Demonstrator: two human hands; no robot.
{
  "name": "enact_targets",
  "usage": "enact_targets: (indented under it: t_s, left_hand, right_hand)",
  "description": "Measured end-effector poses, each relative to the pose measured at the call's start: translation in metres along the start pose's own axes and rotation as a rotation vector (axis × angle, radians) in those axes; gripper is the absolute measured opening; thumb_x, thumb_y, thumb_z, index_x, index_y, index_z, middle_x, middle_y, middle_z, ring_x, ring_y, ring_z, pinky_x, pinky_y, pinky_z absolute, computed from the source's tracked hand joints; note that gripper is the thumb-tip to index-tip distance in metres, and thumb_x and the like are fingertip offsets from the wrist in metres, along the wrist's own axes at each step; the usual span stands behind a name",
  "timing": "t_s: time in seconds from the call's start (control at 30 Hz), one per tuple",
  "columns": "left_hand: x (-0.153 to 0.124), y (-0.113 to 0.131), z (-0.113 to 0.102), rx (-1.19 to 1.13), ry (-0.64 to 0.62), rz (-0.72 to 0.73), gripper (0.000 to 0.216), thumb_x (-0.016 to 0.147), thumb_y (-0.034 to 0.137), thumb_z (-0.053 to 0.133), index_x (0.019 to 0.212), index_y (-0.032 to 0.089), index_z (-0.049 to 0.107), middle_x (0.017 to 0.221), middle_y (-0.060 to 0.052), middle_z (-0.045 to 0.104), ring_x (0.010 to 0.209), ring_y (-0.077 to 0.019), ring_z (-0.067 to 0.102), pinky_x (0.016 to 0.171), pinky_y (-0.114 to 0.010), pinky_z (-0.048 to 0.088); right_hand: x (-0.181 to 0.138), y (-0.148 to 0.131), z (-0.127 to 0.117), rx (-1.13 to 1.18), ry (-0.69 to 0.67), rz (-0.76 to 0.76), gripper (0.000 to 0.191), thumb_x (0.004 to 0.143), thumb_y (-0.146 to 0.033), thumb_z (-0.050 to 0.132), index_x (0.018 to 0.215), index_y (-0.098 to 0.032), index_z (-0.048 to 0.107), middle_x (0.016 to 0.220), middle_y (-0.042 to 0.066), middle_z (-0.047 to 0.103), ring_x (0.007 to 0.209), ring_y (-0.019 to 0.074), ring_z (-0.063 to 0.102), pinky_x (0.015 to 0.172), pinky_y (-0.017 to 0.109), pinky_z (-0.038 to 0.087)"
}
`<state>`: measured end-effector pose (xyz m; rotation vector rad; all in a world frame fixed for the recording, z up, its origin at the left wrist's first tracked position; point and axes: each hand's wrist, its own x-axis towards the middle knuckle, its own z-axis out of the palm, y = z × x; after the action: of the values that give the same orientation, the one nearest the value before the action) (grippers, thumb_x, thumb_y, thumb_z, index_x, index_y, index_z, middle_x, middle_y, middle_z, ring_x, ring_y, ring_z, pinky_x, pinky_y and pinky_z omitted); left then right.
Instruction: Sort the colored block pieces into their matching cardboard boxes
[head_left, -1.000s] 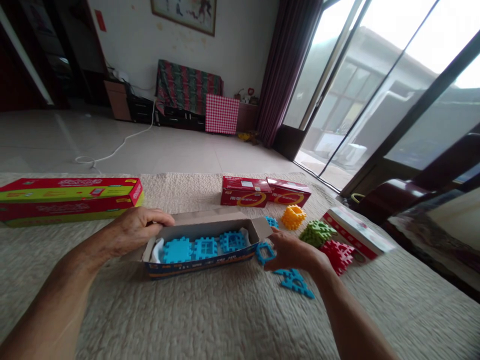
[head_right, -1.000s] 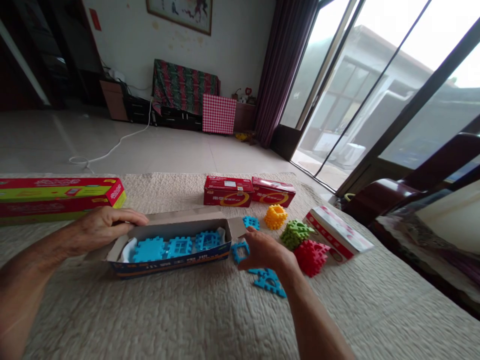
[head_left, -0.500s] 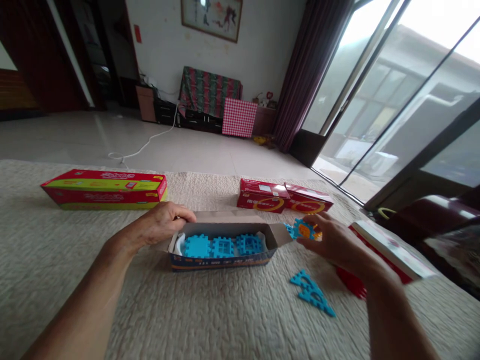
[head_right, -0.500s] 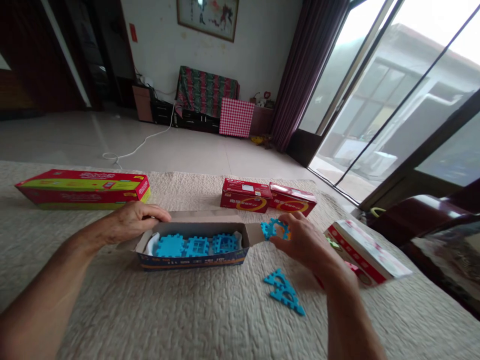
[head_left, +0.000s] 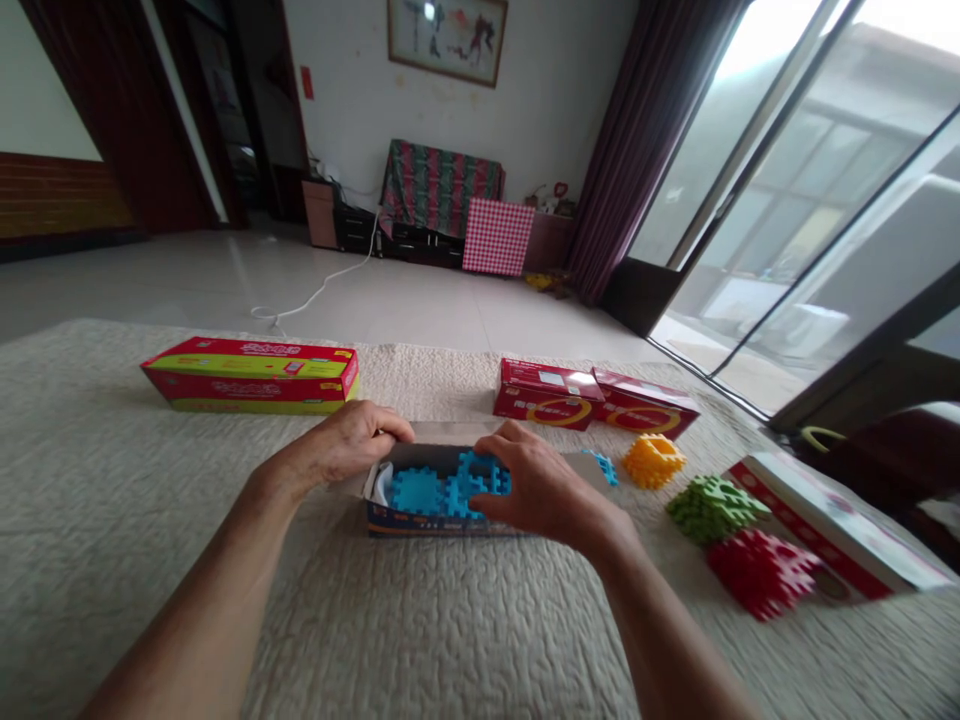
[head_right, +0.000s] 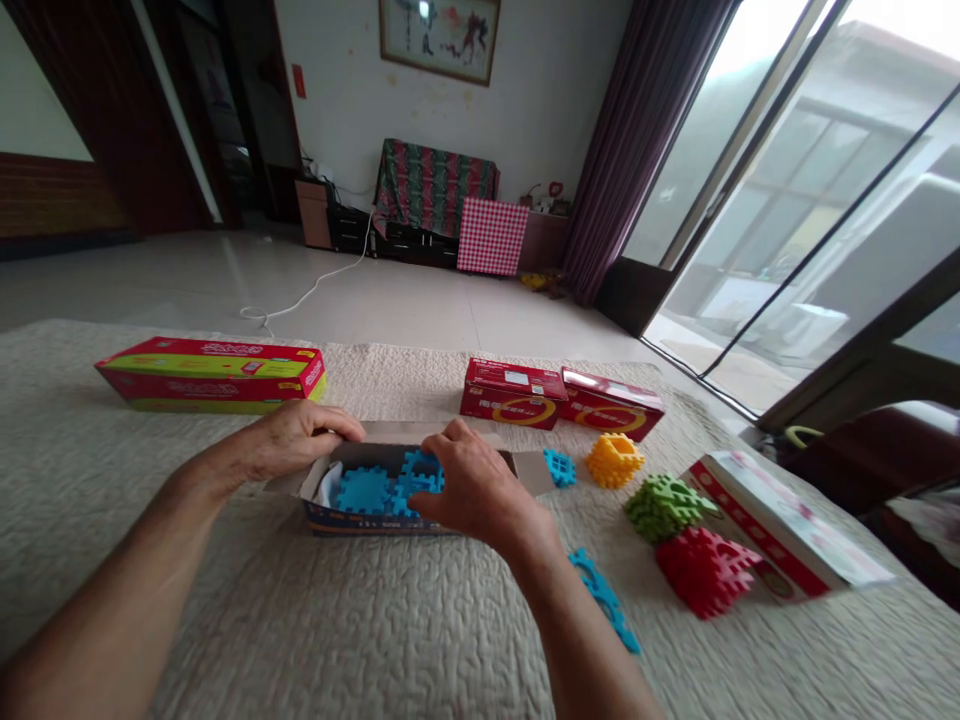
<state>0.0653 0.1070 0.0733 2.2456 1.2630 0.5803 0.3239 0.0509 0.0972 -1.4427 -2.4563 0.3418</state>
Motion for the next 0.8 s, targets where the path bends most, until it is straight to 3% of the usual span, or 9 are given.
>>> enact_targets:
  t_s: [0.3,0.47,0.6,0.67,0.73,0.8]
  left_hand:
    - [0.001,-0.002,0.000,0.006,0.000,0.012,0.039,0.067,0.016,0.044,0.087,0.023,0.077,0.090,-0.001,0.075,0.085,-0.0158,0.065,0.085,-0.026,0.048]
    - [0.000,-0.002,0.000,0.011,-0.003,-0.018,0.038,0.067,0.016,0.044,0.085,0.024,0.076,0.091,0.000,0.075,0.086,-0.0162,0.065,0.083,-0.026,0.049]
    - [0.000,-0.002,-0.001,0.016,-0.021,-0.004,0.039,0.067,0.018,0.043,0.086,0.024,0.076,0.091,0.001,0.075,0.086,-0.0166,0.065,0.084,-0.025,0.049]
    - [0.000,-0.002,0.000,0.010,-0.026,0.000,0.038,0.068,0.019,0.043,0.085,0.024,0.076,0.092,0.002,0.074,0.087,-0.0170,0.065,0.083,-0.025,0.049]
    - [0.001,-0.005,0.000,0.004,-0.014,-0.003,0.036,0.068,0.021,0.044,0.083,0.024,0.076,0.093,0.001,0.074,0.089,-0.0184,0.065,0.081,-0.025,0.050]
    - [0.003,-0.009,0.001,-0.001,-0.020,-0.010,0.034,0.068,0.023,0.046,0.084,0.024,0.077,0.094,0.001,0.074,0.090,-0.0199,0.065,0.081,-0.025,0.050]
  right_hand:
    - [0.001,-0.001,0.000,-0.014,-0.009,-0.030,0.045,0.067,-0.026,0.073,0.109,-0.014,0.063,0.102,0.010,0.059,0.091,0.0213,0.058,0.082,0.035,0.047]
    - [-0.003,0.012,-0.014,0.049,0.172,-0.028,0.037,0.073,-0.029,0.070,0.107,-0.017,0.063,0.100,0.008,0.061,0.086,0.0179,0.059,0.078,0.032,0.048]
    - [-0.011,0.051,-0.037,0.028,0.416,0.007,0.015,0.079,-0.025,0.061,0.093,-0.019,0.065,0.091,0.004,0.064,0.079,0.0154,0.060,0.074,0.030,0.048]
    - [-0.019,0.078,-0.045,-0.034,0.497,0.066,0.014,0.078,-0.018,0.056,0.089,-0.020,0.066,0.088,0.003,0.066,0.075,0.0151,0.061,0.072,0.030,0.048]
    - [-0.029,0.105,-0.047,-0.093,0.502,0.134,0.022,0.075,-0.012,0.053,0.090,-0.020,0.066,0.092,0.004,0.067,0.078,0.0164,0.062,0.074,0.032,0.049]
    - [-0.040,0.127,-0.045,-0.123,0.401,0.186,0.032,0.070,-0.008,0.052,0.096,-0.021,0.066,0.101,0.005,0.067,0.087,0.0183,0.063,0.081,0.033,0.049]
